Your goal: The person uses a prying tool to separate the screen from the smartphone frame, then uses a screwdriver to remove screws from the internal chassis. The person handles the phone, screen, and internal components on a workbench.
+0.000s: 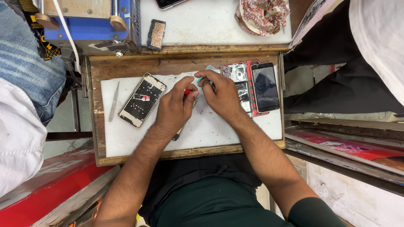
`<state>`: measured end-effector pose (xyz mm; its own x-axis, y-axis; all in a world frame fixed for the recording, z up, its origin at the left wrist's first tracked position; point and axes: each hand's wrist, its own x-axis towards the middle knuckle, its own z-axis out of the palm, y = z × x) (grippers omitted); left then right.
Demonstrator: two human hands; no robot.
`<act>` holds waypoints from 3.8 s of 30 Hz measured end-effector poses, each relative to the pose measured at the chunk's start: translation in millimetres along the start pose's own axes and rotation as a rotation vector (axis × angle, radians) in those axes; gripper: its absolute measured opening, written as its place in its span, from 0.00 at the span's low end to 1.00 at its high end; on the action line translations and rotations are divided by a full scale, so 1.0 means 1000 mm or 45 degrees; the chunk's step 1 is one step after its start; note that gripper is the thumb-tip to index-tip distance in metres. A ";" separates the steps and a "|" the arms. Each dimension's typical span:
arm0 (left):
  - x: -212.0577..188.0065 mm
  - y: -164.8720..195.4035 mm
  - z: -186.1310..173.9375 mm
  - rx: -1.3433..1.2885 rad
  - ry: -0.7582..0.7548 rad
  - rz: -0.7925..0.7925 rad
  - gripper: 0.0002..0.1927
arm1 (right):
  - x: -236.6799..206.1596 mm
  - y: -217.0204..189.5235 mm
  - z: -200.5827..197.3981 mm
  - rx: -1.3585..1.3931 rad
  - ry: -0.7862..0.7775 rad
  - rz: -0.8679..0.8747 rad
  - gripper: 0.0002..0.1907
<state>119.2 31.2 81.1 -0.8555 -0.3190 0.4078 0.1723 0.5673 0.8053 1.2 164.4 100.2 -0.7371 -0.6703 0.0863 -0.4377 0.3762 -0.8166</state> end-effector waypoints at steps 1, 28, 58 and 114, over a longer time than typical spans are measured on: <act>0.002 0.003 -0.003 0.030 -0.078 0.032 0.21 | 0.000 0.000 0.000 -0.007 0.005 -0.018 0.17; 0.023 0.041 -0.029 0.519 -0.210 0.132 0.15 | 0.001 0.004 -0.002 -0.320 -0.207 -0.087 0.13; 0.030 0.044 -0.024 0.536 -0.225 0.025 0.19 | 0.003 0.002 -0.008 -0.325 -0.257 -0.190 0.16; -0.048 -0.032 -0.111 0.063 0.362 -0.450 0.09 | 0.004 -0.009 -0.001 -0.447 -0.413 -0.107 0.12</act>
<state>208.6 -56.2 83.6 -0.6886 -0.6913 0.2191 -0.1355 0.4194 0.8976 2.1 159.0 108.2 -0.5177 -0.8514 -0.0842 -0.6774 0.4680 -0.5675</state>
